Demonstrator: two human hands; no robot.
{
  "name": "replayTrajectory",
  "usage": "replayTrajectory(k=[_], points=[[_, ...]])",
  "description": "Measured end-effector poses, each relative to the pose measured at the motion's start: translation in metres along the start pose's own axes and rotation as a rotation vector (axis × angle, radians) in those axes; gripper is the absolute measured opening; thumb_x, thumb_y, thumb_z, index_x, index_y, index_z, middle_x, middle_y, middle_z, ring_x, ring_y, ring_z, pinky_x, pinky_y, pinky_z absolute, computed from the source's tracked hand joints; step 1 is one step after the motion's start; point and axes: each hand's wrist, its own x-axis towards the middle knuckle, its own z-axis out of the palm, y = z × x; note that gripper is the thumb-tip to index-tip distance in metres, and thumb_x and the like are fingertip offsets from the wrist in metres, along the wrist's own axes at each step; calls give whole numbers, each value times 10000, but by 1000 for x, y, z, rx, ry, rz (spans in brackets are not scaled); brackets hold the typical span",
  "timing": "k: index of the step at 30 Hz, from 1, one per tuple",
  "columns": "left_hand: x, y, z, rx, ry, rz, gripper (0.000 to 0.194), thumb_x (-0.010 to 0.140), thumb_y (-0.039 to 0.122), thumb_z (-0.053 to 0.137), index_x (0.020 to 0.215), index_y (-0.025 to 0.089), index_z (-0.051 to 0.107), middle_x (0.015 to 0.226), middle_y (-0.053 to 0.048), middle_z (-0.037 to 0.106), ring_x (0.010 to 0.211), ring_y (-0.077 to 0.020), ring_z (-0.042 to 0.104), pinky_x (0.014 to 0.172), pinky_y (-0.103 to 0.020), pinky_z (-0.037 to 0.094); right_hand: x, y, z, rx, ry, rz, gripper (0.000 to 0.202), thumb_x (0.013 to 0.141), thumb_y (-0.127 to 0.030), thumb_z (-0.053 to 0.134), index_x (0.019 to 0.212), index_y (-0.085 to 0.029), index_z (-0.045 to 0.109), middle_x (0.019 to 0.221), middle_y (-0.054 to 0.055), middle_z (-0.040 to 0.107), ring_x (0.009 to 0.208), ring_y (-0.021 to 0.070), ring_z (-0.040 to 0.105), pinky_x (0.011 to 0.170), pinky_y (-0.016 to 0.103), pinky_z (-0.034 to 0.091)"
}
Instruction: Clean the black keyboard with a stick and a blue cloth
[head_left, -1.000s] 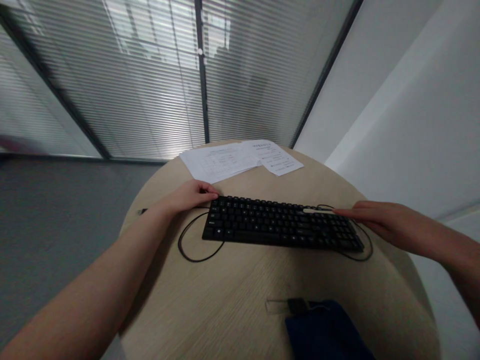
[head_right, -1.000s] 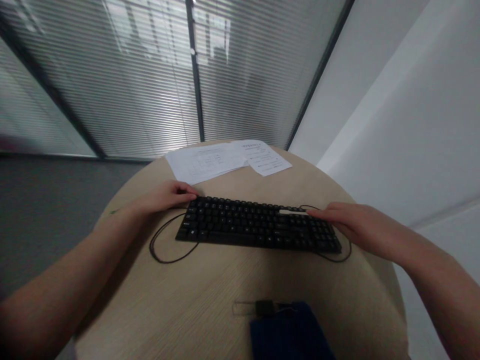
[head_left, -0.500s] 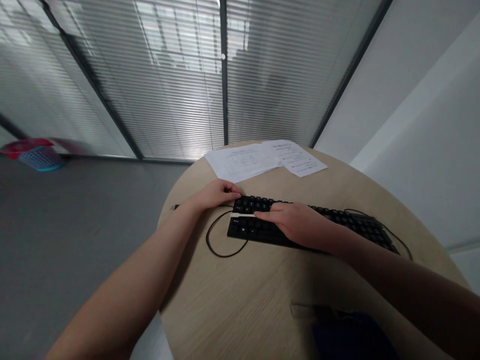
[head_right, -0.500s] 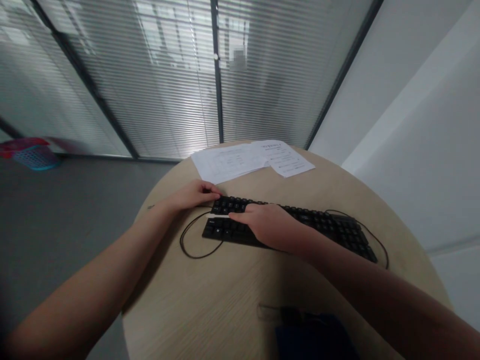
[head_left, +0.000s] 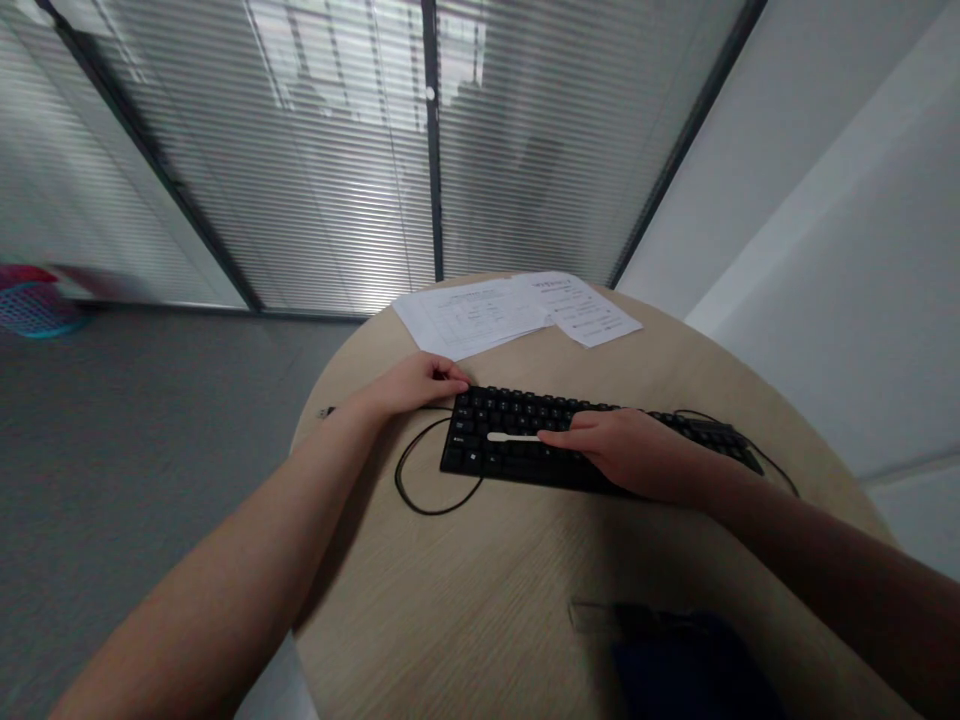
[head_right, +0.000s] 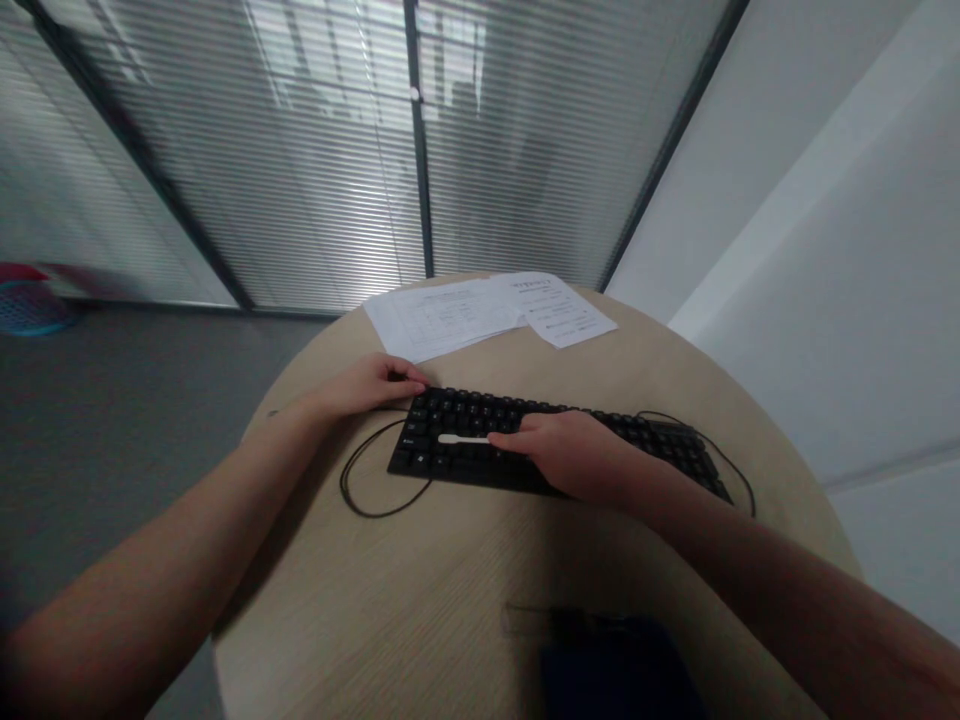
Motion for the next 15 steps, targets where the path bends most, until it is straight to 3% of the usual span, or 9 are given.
replayTrajectory(k=[7,15], points=[[-2,6,-1,-8,-4,-21,263,823,401,669,937,186,768,907,-51,777,828,-176,679,805,-321,528,-38,18,3,-57,15,55,564,877,-70,478,1357,-328,625,970,47,704,756,159,643,698,270,462],[0,8,-3,18,0,-68,281,809,423,664,938,197,768,917,-49,775,846,-191,683,823,-322,530,-85,46,-4,17,-33,134,541,910,-81,428,1359,-306,628,1040,66,709,859,177,662,791,301,489]])
